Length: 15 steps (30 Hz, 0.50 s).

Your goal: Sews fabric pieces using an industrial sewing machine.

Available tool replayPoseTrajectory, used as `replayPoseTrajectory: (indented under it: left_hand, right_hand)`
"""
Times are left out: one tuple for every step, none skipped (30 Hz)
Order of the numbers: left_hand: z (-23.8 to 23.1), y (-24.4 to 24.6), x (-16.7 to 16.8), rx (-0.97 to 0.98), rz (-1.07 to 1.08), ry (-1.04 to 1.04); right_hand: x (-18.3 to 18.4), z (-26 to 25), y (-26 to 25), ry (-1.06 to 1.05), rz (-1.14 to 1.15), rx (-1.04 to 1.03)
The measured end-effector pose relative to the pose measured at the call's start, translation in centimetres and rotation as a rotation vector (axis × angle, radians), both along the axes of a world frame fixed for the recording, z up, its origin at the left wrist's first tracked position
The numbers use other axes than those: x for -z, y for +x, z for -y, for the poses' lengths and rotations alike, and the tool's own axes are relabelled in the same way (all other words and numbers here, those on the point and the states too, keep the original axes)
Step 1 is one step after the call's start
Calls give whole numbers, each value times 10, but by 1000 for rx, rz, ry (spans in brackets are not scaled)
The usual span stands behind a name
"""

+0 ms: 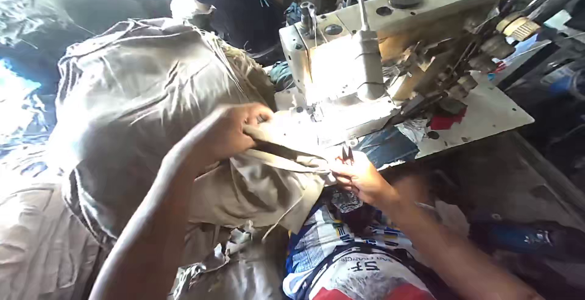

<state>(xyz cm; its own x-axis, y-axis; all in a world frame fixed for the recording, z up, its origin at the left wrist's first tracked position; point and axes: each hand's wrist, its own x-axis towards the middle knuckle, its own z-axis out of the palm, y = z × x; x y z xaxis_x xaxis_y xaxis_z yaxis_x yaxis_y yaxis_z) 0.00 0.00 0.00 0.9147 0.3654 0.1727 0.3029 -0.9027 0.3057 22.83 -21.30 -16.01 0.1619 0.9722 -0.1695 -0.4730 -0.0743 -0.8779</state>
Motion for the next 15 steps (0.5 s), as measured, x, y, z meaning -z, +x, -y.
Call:
replayPoseTrajectory:
  left_hand:
    - [-2, 1, 16, 72, -10, -111]
    - [-1, 3, 28, 125, 7, -202]
    - [2, 6, 35, 152, 26, -249]
    - [6, 9, 38, 161, 49, -263]
    - [10, 11, 39, 154, 73, -246]
    - [14, 13, 39, 135, 96, -216]
    - [17, 15, 37, 115, 110, -188]
    - [20, 17, 35, 99, 122, -167]
    - [24, 19, 32, 87, 131, -158]
    - [27, 21, 29, 75, 137, -159]
    - [31, 23, 27, 60, 144, -159]
    - [35, 25, 25, 38, 157, -154]
    - [38, 28, 24, 11, 168, -131]
    - [41, 31, 25, -21, 177, -86]
    - [42, 34, 27, -59, 187, -35]
  right_hand:
    - [12, 0, 3, -47, 39, 38]
    - [19, 0, 5, -66, 123, 78]
    - [24, -2, 6, -53, 279, 123]
    - [27, -3, 7, -8, 513, 170]
    - [27, -4, 7, 44, 798, 219]
    - [26, -4, 4, 121, 1052, 290]
    - [24, -6, 0, 220, 1235, 371]
    - [20, -8, -4, 316, 1337, 431]
    - [14, -11, -7, 384, 1390, 458]
    - [10, -15, -9, 428, 1418, 465]
    - [9, -19, -11, 454, 1426, 459]
    - [10, -24, -10, 472, 1419, 447]
    - [13, -27, -9, 482, 1400, 442]
    - [16, -29, -8, 471, 1365, 434]
    - [18, -29, -7, 444, 1313, 410]
